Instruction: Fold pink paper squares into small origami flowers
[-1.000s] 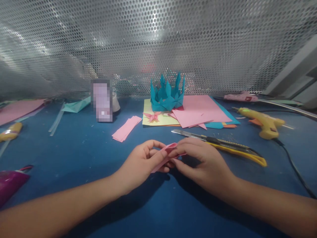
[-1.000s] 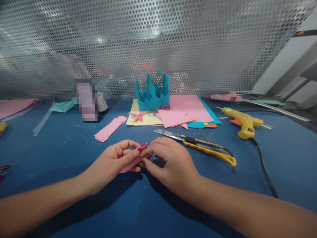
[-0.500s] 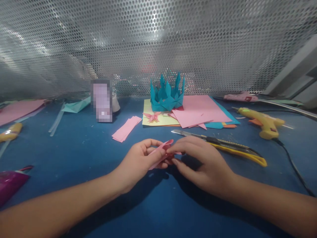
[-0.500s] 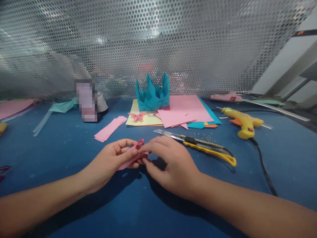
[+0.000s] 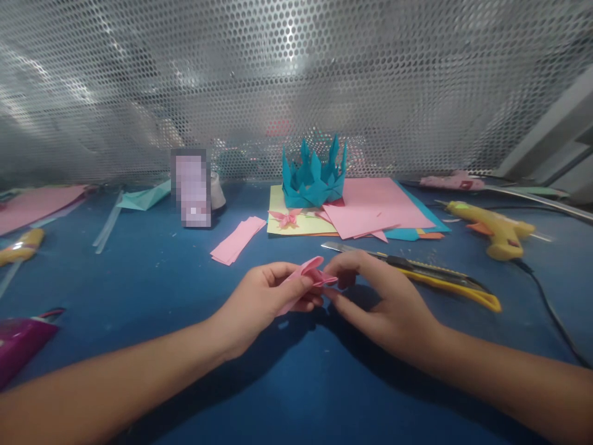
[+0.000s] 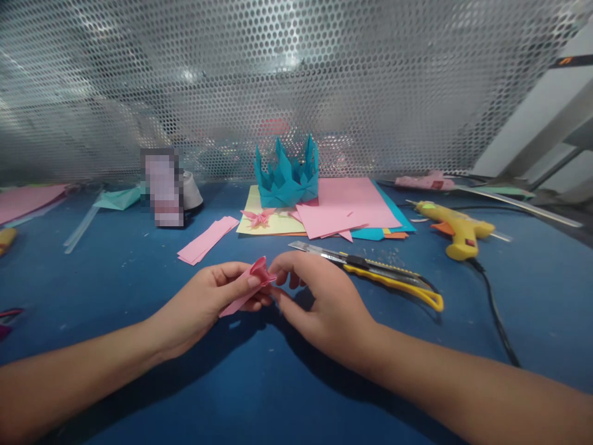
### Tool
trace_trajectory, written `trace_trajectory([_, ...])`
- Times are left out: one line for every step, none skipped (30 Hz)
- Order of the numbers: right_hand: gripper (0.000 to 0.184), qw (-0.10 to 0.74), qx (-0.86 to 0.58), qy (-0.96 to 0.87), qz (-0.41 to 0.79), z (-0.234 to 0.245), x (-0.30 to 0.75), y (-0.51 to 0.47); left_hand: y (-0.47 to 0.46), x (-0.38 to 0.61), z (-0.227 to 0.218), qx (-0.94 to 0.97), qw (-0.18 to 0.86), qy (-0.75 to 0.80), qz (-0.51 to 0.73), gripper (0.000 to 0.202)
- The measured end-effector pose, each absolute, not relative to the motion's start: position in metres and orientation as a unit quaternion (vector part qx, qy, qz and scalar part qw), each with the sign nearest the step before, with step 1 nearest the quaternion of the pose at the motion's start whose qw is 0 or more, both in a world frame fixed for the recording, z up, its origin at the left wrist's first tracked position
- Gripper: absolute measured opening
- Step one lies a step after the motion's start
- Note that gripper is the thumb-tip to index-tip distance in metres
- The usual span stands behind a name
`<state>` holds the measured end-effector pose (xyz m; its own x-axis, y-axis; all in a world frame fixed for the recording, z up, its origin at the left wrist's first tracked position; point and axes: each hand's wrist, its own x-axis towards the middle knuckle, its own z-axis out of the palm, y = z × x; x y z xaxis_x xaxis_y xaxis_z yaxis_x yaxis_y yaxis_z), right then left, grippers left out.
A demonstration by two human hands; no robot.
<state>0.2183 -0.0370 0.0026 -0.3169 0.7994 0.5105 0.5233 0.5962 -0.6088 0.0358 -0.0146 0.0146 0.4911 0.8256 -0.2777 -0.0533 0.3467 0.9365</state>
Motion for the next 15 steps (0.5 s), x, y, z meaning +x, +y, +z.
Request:
trace_trajectory([0.018,0.408,-0.417,-0.794,0.170,0.0026,0.2184,-0.0369,-0.0145,0.0357,0.0144,0.484,0.717,0.399,0.304,0.023])
trace_trajectory([0.018,0.406,-0.418,-0.795,0.171,0.0026,0.2186,-0.0368,-0.0144,0.0355,0.0141,0.485,0.718,0.399,0.300,0.023])
trace_trajectory([0.018,0.403,-0.418,-0.796,0.170,0.0026,0.2187,-0.0367,-0.0144,0.0354,0.0138,0.487,0.718,0.398,0.298,0.024])
trace_trajectory([0.017,0.401,-0.418,-0.798,0.170,0.0027,0.2189,-0.0366,-0.0144,0.0354,0.0136,0.488,0.718,0.399,0.295,0.024])
trace_trajectory([0.016,0.398,-0.416,-0.800,0.169,0.0029,0.2190,-0.0366,-0.0146,0.0353,0.0135,0.489,0.716,0.404,0.292,0.025])
trace_trajectory([0.016,0.395,-0.416,-0.802,0.168,0.0031,0.2190,-0.0368,-0.0149,0.0354,0.0135,0.488,0.714,0.409,0.292,0.025])
trace_trajectory([0.016,0.393,-0.416,-0.803,0.165,0.0034,0.2189,-0.0369,-0.0152,0.0355,0.0137,0.486,0.712,0.414,0.293,0.025])
trace_trajectory([0.016,0.392,-0.418,-0.804,0.159,0.0038,0.2186,-0.0372,-0.0156,0.0356,0.0139,0.483,0.710,0.418,0.296,0.025])
trace_trajectory([0.016,0.390,-0.420,-0.805,0.151,0.0042,0.2184,-0.0374,-0.0161,0.0358,0.0142,0.479,0.710,0.419,0.302,0.025])
trace_trajectory([0.017,0.389,-0.421,-0.807,0.143,0.0046,0.2180,-0.0376,-0.0165,0.0360,0.0144,0.474,0.712,0.416,0.309,0.024])
trace_trajectory([0.017,0.386,-0.419,-0.810,0.135,0.0051,0.2177,-0.0378,-0.0168,0.0363,0.0145,0.469,0.714,0.412,0.316,0.023])
trace_trajectory([0.018,0.383,-0.416,-0.815,0.128,0.0054,0.2175,-0.0380,-0.0170,0.0366,0.0145,0.465,0.717,0.408,0.323,0.023])
trace_trajectory([0.019,0.379,-0.411,-0.820,0.122,0.0057,0.2173,-0.0381,-0.0170,0.0371,0.0142,0.462,0.718,0.405,0.328,0.022])
trace_trajectory([0.019,0.377,-0.408,-0.824,0.116,0.0058,0.2173,-0.0381,-0.0170,0.0375,0.0138,0.460,0.718,0.404,0.332,0.022])
trace_trajectory([0.019,0.376,-0.406,-0.826,0.108,0.0057,0.2174,-0.0381,-0.0169,0.0380,0.0132,0.460,0.717,0.404,0.334,0.023])
